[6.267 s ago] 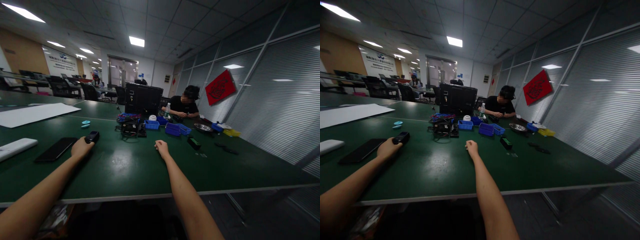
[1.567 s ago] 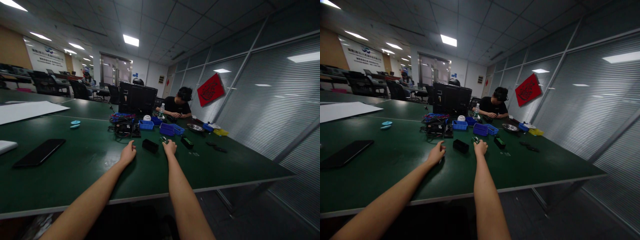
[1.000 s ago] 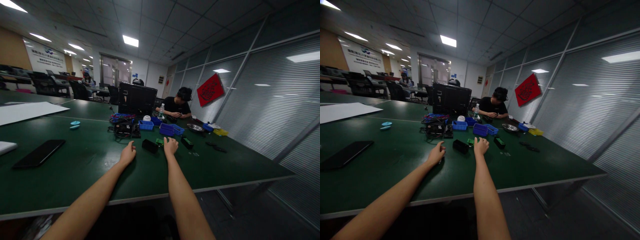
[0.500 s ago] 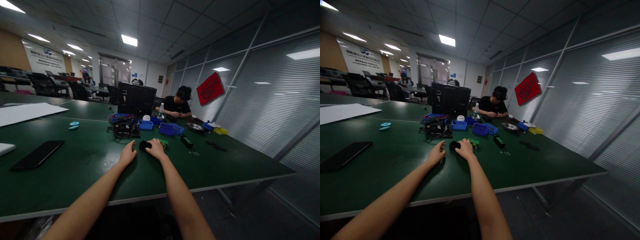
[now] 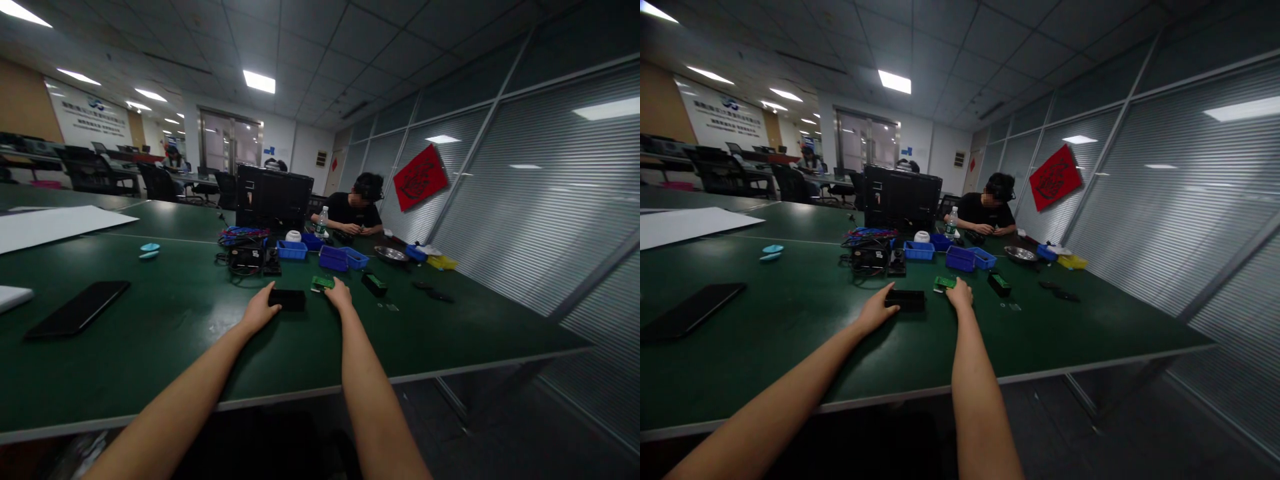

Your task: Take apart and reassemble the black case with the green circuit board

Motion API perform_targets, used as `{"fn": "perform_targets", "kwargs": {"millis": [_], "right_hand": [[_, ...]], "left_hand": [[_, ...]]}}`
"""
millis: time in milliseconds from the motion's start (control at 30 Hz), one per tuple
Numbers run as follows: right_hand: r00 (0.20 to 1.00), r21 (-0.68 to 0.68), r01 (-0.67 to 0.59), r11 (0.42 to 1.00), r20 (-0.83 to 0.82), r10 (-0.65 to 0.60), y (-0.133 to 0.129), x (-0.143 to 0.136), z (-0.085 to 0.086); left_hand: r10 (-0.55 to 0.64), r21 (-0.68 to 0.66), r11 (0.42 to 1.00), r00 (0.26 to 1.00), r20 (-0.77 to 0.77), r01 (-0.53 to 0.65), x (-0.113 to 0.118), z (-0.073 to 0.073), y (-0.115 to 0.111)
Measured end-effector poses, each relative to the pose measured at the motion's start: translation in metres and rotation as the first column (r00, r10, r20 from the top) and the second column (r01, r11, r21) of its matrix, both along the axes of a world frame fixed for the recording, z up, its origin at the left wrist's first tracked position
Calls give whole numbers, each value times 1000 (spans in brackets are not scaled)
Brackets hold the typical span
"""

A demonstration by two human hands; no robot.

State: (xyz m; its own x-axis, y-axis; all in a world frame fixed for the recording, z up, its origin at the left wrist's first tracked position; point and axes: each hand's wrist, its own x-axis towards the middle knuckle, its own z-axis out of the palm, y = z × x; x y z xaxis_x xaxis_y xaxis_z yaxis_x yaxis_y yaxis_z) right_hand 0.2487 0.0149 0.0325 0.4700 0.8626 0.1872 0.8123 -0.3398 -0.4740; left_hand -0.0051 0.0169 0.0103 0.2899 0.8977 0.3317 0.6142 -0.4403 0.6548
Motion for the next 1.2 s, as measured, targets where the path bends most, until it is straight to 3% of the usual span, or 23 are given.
{"fn": "perform_targets", "kwargs": {"millis": [67, 167, 300, 400, 467, 533, 633, 833, 1200], "right_hand": [[999, -54, -36, 998, -8, 35, 2, 0, -3], [999, -33, -46, 998, 15, 47, 4, -2, -4], [1000, 110, -27, 994, 4, 27, 5, 0, -6], [974, 261, -55, 964, -198, 109, 6, -5, -4], [878, 381, -145, 913, -376, 296, 7, -13, -1], [724, 491, -251, 834, -477, 499, 6, -25, 3], [615, 546, -376, 749, -457, 642, 1, -41, 9], [622, 460, -561, 688, -313, 717, -8, -49, 14], [714, 299, -596, 745, -226, 663, -13, -55, 22]], "left_hand": [[3, -3, 1000, 1000, 11, -3, 0, 0, 1], [6, -18, 1000, 1000, 26, -5, 0, -1, 1], [14, -46, 999, 999, 30, -13, 0, 1, -1], [21, -66, 998, 999, 40, -19, -1, 3, -1], [23, -79, 997, 998, 53, -19, -1, 3, -1], [24, -79, 997, 997, 70, -19, 0, 2, -1], [21, -80, 997, 995, 95, -14, 0, 1, -1], [29, -98, 995, 995, 99, -19, 1, 2, 0], [24, -122, 992, 996, 92, -13, 1, 4, -1]]}}
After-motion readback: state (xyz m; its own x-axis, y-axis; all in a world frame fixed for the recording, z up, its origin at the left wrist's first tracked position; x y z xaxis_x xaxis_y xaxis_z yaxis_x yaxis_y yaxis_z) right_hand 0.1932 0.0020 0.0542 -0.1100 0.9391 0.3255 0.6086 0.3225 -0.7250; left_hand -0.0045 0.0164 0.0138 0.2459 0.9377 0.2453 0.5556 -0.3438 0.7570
